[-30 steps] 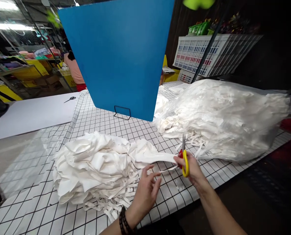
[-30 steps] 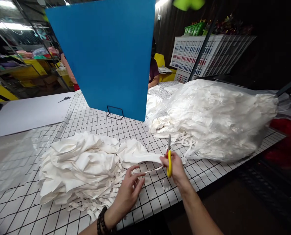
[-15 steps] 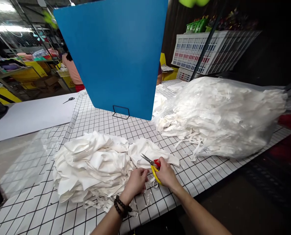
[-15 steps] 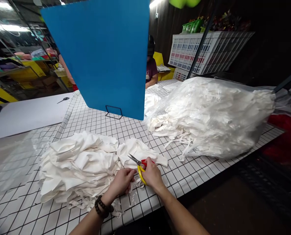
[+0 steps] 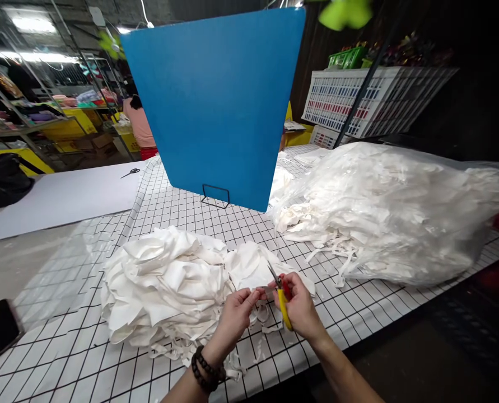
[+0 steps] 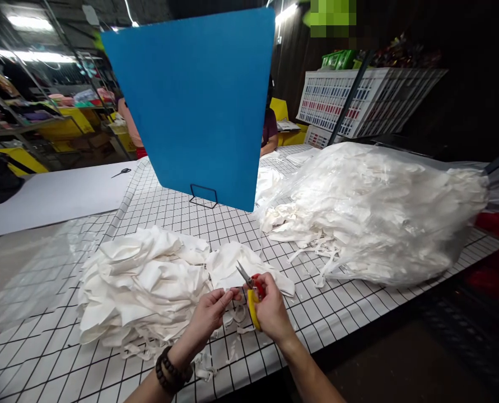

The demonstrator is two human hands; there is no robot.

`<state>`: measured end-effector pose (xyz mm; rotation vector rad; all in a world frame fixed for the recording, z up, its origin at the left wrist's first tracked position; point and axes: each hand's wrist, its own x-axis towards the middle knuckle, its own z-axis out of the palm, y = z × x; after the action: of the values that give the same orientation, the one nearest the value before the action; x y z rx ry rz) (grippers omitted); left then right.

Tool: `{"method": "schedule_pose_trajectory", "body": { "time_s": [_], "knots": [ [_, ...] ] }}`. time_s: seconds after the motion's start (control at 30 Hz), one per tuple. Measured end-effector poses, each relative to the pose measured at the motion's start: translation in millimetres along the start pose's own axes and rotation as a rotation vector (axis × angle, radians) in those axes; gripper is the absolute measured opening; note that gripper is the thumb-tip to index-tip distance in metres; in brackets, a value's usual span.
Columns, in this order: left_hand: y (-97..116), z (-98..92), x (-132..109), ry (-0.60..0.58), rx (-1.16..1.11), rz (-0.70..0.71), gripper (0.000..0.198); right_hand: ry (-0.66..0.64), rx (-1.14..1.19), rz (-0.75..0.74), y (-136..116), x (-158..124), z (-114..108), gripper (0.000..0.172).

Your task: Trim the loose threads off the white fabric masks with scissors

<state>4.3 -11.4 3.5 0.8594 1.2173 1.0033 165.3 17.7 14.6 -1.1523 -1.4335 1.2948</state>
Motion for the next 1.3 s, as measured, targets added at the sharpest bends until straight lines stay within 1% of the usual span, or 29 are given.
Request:
{"method": "schedule_pose_trajectory", "body": {
  "time_s": [0.03, 0.17, 0.2, 0.23, 0.33, 0.37, 0.4, 0.47, 0.57, 0.6, 0.67, 0.73, 0.8, 0.87, 0.9, 0.97, 1.07, 1.3],
  "knots": [
    [0.8, -3.0, -1.5, -0.007, 0.005, 0.014, 0.058, -0.005, 0.039, -0.007, 0.8, 4.6, 0.4, 0.025],
    [7.9, -12.2, -10.6, -0.032, 0.044, 0.071, 0.051, -0.189, 0.252, 0.065, 4.3, 19.6, 15.4, 0.039],
    [10.7, -14.3, -13.0, -0.013, 0.080, 0.117, 0.047, -0.198, 0.290, 0.084, 5.8, 22.0, 20.4, 0.040],
    [13.8, -16.5, -15.3, 0.026, 0.133, 0.180, 0.043, -0.182, 0.312, 0.091, 7.6, 23.9, 25.0, 0.040],
    [22.1, -22.2, -20.3, 0.216, 0.311, 0.389, 0.033, -0.113, 0.320, 0.069, 13.0, 27.8, 33.1, 0.039],
    [23.7, -23.2, -21.0, 0.261, 0.337, 0.432, 0.033, -0.105, 0.317, 0.066, 14.5, 28.5, 34.1, 0.039],
    [24.3, -23.7, -21.1, 0.271, 0.328, 0.446, 0.032, -0.105, 0.315, 0.067, 15.5, 29.0, 34.6, 0.040],
    [22.3, -22.7, -19.1, 0.201, 0.230, 0.412, 0.034, -0.132, 0.289, 0.083, 16.4, 29.0, 33.9, 0.043],
    [13.9, -18.8, -12.1, 0.021, -0.008, 0.278, 0.038, -0.187, 0.223, 0.114, 13.4, 26.8, 25.3, 0.043],
    [11.2, -17.8, -9.6, -0.016, -0.065, 0.249, 0.039, -0.188, 0.199, 0.116, 10.5, 25.3, 19.7, 0.041],
    [7.9, -16.7, -5.9, -0.032, -0.089, 0.257, 0.039, -0.163, 0.101, 0.102, 1.2, 20.9, 4.7, 0.037],
    [8.9, -17.0, -4.5, 0.000, -0.050, 0.310, 0.036, -0.155, -0.148, 0.074, -12.1, 14.5, -11.3, 0.034],
    [13.2, -17.5, -5.1, 0.047, 0.049, 0.382, 0.032, -0.183, -0.476, 0.042, -26.4, 7.0, -23.3, 0.034],
    [18.8, -17.0, -6.7, 0.070, 0.158, 0.452, 0.029, -0.216, -0.714, 0.020, -38.1, -0.2, -28.3, 0.036],
    [21.3, -16.4, -7.5, 0.071, 0.206, 0.478, 0.028, -0.223, -0.785, 0.012, -42.1, -3.1, -28.3, 0.038],
    [24.7, -14.7, -8.7, 0.048, 0.249, 0.495, 0.028, -0.215, -0.866, 0.007, -46.7, -7.2, -25.1, 0.040],
    [24.6, -13.0, -8.9, 0.006, 0.255, 0.490, 0.026, -0.198, -0.927, 0.003, -48.6, -9.2, -18.8, 0.041],
    [13.3, -15.3, -5.0, -0.029, 0.257, 0.504, 0.026, -0.206, -0.925, -0.016, -52.7, -8.3, -14.3, 0.039]
  ]
}}
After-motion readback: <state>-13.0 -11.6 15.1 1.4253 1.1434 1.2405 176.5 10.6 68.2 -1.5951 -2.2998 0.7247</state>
